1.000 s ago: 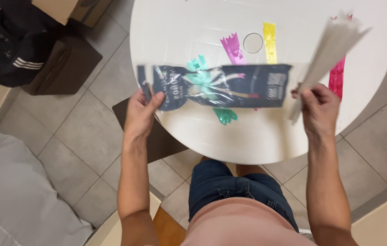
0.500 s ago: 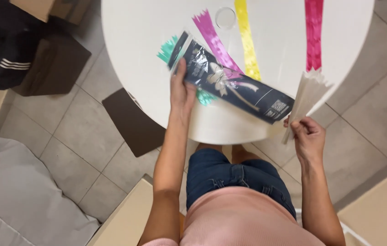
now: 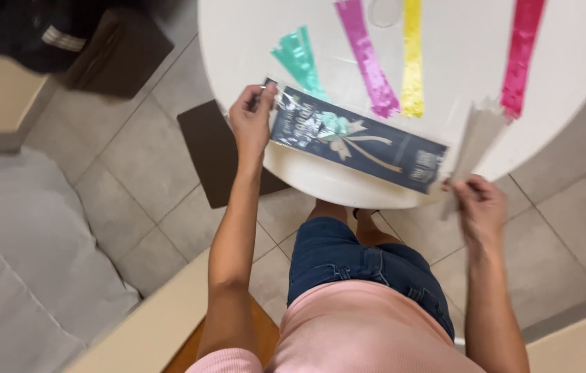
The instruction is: Sorting colorful ribbons by color and placing them into clear plastic sleeves for retail packaging.
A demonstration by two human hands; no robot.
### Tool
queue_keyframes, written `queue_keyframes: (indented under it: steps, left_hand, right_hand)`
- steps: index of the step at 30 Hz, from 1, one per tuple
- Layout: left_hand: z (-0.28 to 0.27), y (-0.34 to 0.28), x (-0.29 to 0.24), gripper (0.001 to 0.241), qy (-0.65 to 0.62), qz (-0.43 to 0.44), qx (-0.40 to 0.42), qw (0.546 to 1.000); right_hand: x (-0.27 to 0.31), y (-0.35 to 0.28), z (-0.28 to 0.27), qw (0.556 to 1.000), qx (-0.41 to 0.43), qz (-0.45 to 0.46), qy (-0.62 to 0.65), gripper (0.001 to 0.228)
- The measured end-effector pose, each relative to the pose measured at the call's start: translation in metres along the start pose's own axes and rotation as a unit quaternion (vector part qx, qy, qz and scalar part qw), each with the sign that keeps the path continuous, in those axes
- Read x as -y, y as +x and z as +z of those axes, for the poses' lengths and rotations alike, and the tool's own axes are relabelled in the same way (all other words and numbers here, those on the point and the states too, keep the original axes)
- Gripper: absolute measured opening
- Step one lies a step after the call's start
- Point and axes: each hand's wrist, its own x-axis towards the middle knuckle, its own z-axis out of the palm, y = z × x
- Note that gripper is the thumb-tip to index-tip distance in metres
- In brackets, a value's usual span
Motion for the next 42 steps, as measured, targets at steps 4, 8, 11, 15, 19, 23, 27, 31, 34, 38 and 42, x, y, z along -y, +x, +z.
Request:
queue_keyframes:
  steps: [4,8,11,15,19,23,27,31,34,38,42]
  left_hand:
    - [-0.05,0.025,0.051,0.034,0.223,0.074,-0.162,0.958]
    - [-0.046,-0.02,0.129,0.053,0.31,0.241,-0.158,0.906]
    - [-0.017,-0.08,0.16,0.046,0.318,0.159,-0.036,0.934]
    - [0.017,-0.116,0.182,0.046,0.344,0.125,0.024,0.93]
    - [0.06,-0.125,0.213,0.056,0.353,0.255,-0.003,0.9]
    - [0.078,-0.122,0.241,0.045,0.381,0.291,-0.002,0.877]
    - [0.073,-0.118,0.247,0.023,0.4,0.314,0.019,0.861]
    - [0.073,-0.113,0.264,0.015,0.409,0.336,0.008,0.848]
    - [0.067,-0.117,0.241,0.011,0.404,0.344,-0.009,0.847]
    - [0.064,-0.121,0.21,0.008,0.386,0.351,-0.04,0.852]
    - [0.065,-0.126,0.187,0.01,0.388,0.34,-0.065,0.854]
  right_hand:
    - [-0.042,0.025,0.121,0.995,0.095,0.038,0.017,0.02]
    - [-0.074,0.03,0.21,0.969,0.096,0.15,0.171,0.018]
    - [-0.096,0.024,0.206,0.97,0.093,0.172,0.145,0.016]
    - [-0.097,0.029,0.155,0.974,0.089,0.182,0.097,0.017]
    - [-0.062,0.024,0.121,0.976,0.077,0.178,0.095,0.016]
    - [-0.022,0.011,0.091,0.977,0.1,0.174,-0.069,0.017]
    - [-0.009,-0.009,0.065,0.952,0.144,0.145,-0.228,0.019]
    - [-0.016,-0.017,0.061,0.94,0.173,0.129,-0.263,0.023]
    - [-0.008,-0.018,0.067,0.905,0.177,0.109,-0.372,0.024]
    - [-0.008,-0.011,0.082,0.879,0.189,0.091,-0.429,0.022]
    - [0.002,-0.006,0.1,0.871,0.192,0.081,-0.444,0.023]
